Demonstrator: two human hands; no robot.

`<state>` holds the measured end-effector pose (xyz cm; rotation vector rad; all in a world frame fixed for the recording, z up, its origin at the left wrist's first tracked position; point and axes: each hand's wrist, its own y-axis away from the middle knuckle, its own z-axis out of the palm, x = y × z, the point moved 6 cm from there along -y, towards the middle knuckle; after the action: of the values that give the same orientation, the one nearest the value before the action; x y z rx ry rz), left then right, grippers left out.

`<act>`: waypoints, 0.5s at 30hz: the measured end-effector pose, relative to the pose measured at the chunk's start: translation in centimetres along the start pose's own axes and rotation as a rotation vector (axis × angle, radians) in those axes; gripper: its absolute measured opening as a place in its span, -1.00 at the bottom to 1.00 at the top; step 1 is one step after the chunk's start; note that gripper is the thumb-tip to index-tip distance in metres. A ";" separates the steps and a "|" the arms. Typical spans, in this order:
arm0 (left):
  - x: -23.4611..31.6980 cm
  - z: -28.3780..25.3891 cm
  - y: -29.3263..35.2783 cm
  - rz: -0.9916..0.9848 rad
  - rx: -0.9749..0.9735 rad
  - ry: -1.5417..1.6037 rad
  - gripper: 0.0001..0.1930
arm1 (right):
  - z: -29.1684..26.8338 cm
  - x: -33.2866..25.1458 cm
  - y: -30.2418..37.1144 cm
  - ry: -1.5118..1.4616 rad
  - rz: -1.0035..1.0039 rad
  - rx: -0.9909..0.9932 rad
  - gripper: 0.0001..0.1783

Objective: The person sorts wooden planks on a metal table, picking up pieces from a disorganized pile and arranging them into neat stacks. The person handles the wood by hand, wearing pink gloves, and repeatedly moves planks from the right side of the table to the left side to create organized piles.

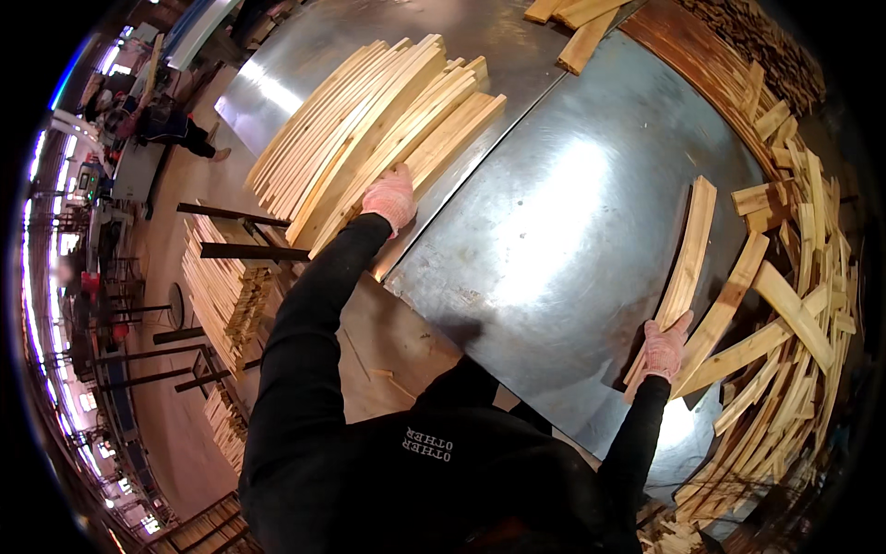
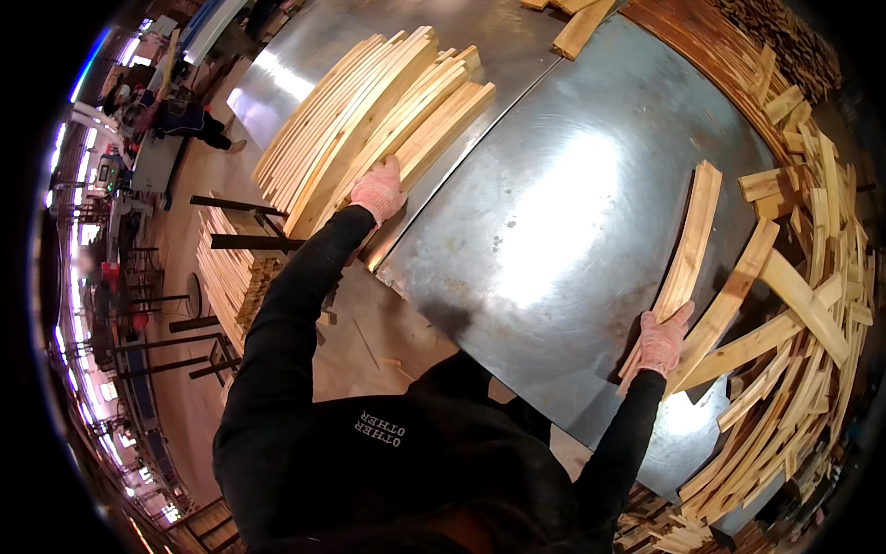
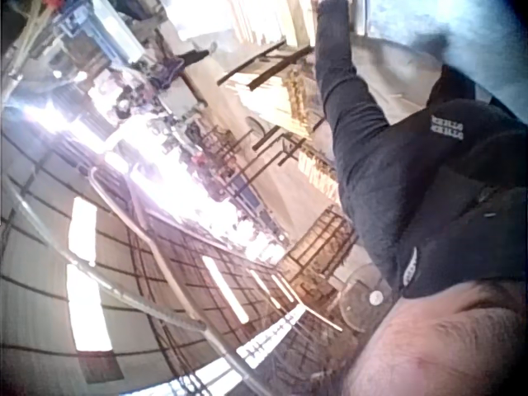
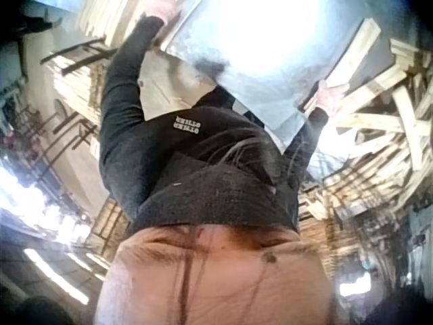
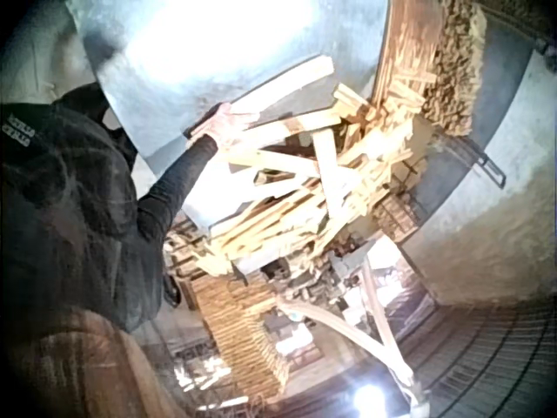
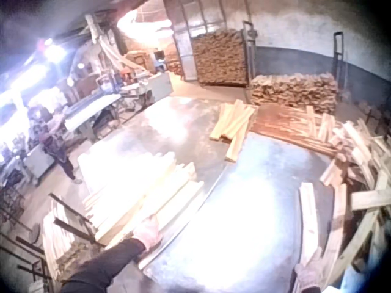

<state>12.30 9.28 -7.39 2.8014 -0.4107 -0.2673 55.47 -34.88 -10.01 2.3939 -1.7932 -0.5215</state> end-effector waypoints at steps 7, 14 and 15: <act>-1.7 -2.3 -0.2 0.121 -0.080 0.045 -0.57 | 2.4 -11.8 9.4 -0.084 -0.578 0.270 -0.05; -2.4 -5.8 2.5 0.310 -0.191 0.598 -0.47 | 12.2 -31.5 15.5 -0.836 -0.446 -0.767 0.03; -1.9 -6.1 3.6 0.370 -0.219 0.857 -0.43 | 15.4 -33.1 16.4 -0.967 -0.365 -1.001 0.09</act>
<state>10.99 8.12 -0.30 2.2758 -0.6059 0.8731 27.32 -6.62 -12.82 1.7355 -0.7540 -2.2241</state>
